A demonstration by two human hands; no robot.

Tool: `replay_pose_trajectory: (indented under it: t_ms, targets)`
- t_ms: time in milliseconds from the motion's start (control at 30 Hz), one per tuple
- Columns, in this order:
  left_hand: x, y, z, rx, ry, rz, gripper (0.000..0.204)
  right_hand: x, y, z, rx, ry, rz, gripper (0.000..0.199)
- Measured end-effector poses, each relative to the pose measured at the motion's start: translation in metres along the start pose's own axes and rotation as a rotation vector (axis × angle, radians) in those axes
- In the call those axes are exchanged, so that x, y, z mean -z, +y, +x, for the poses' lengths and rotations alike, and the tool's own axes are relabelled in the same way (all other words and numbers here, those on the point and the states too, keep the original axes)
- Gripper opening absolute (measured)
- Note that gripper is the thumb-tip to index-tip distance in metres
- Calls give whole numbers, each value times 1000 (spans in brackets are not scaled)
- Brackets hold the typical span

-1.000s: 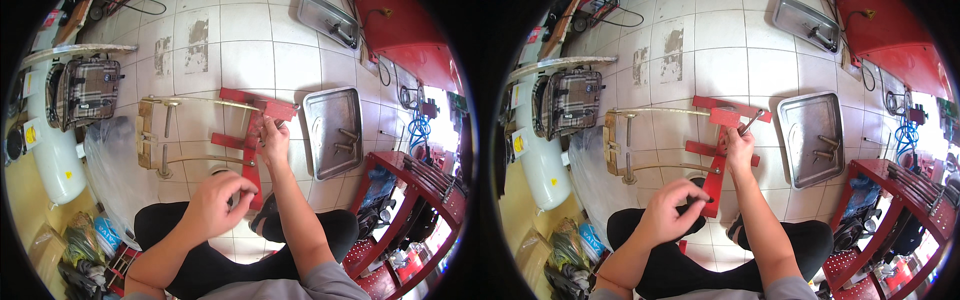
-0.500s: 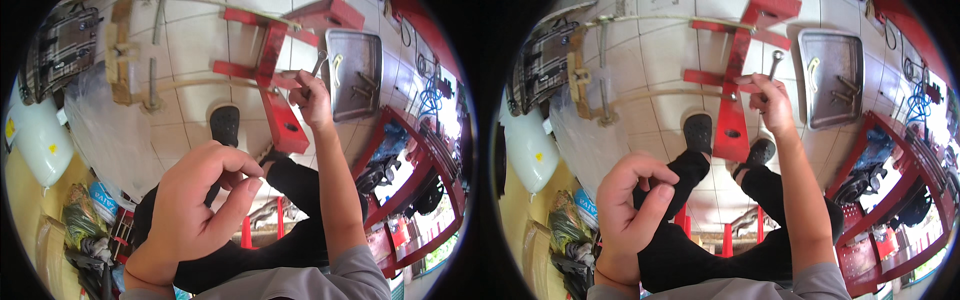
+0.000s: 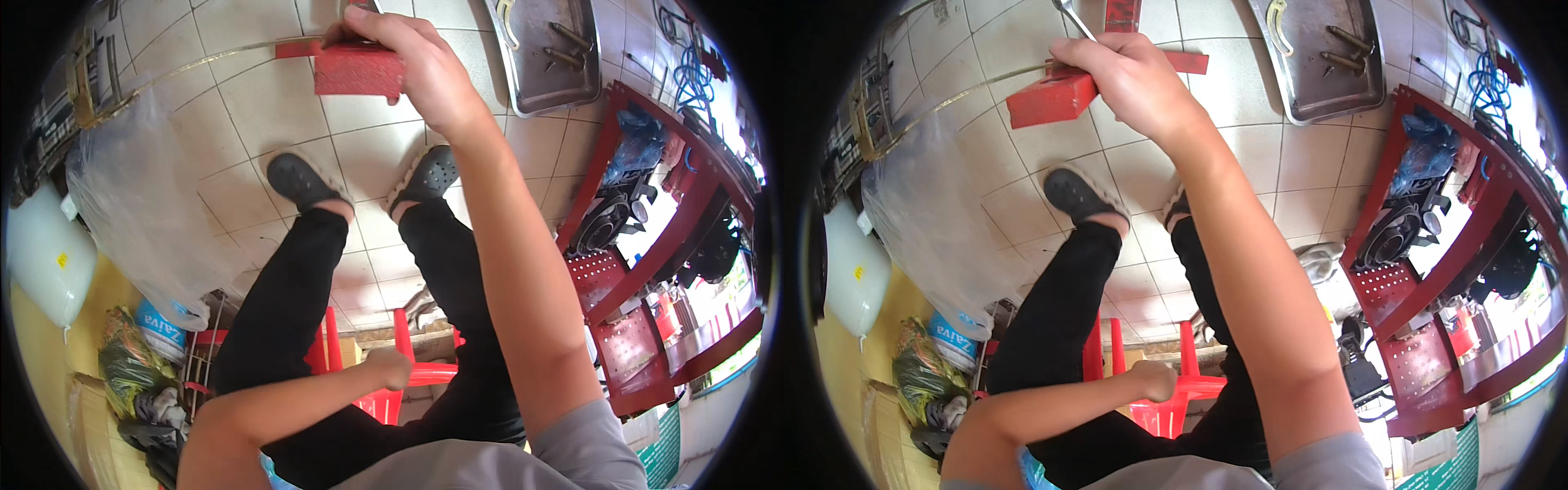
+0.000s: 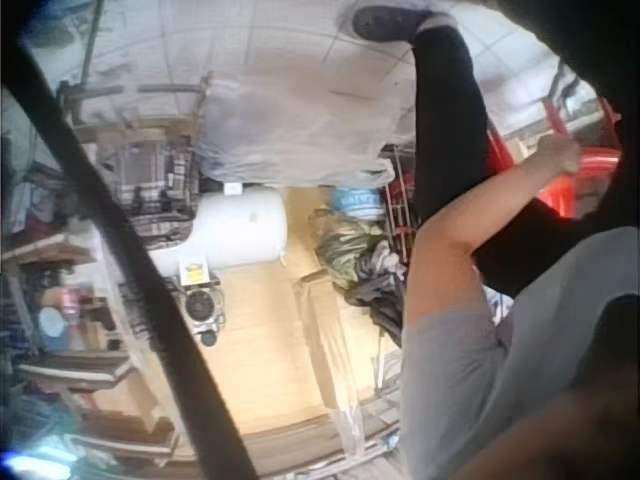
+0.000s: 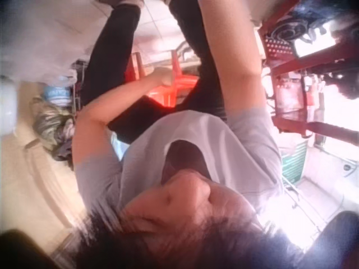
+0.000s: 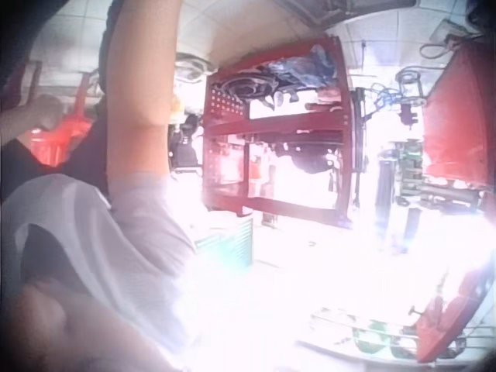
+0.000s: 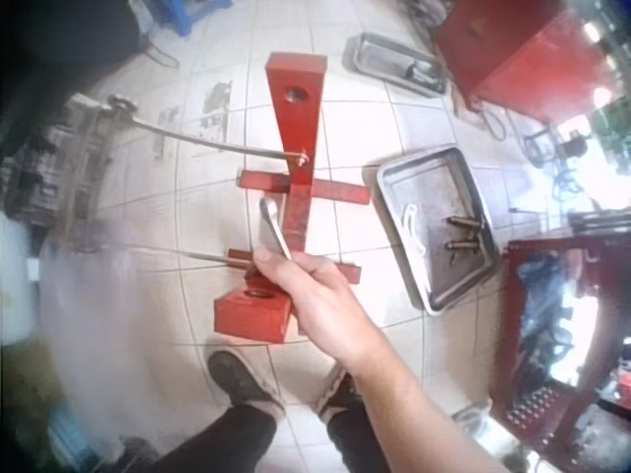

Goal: The person sits on a low stool and assembles a red metal frame using a wrench. They insert bolts and tighten nuts on the frame's joints, occasionally picking up additional hardware from a nearby metal tray.

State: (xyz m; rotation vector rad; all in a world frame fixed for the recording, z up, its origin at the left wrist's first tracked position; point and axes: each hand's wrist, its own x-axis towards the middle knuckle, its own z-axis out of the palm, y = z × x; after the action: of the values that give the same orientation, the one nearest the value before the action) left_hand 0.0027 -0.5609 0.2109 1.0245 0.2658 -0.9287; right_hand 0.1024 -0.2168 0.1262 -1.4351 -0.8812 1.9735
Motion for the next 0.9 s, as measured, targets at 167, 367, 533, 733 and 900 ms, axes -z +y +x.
replay_pose_trajectory:
  t_ms: [167,367,533,733,900]
  targets:
    - [-181,-65,168,-50,206,-16,77,10,18,7,104,52,-73,34]
    - [-147,-89,162,-221,4,-216,52,8,6,-2,26,-3,147,28]
    - [-12,-56,63,-59,-368,84,60,7,27,-30,-114,-70,138,30]
    - [32,-33,23,84,-506,471,41,2,74,-82,-173,-43,123,31]
    - [40,-7,-37,-74,-108,674,22,0,102,-101,-107,-30,33,27]
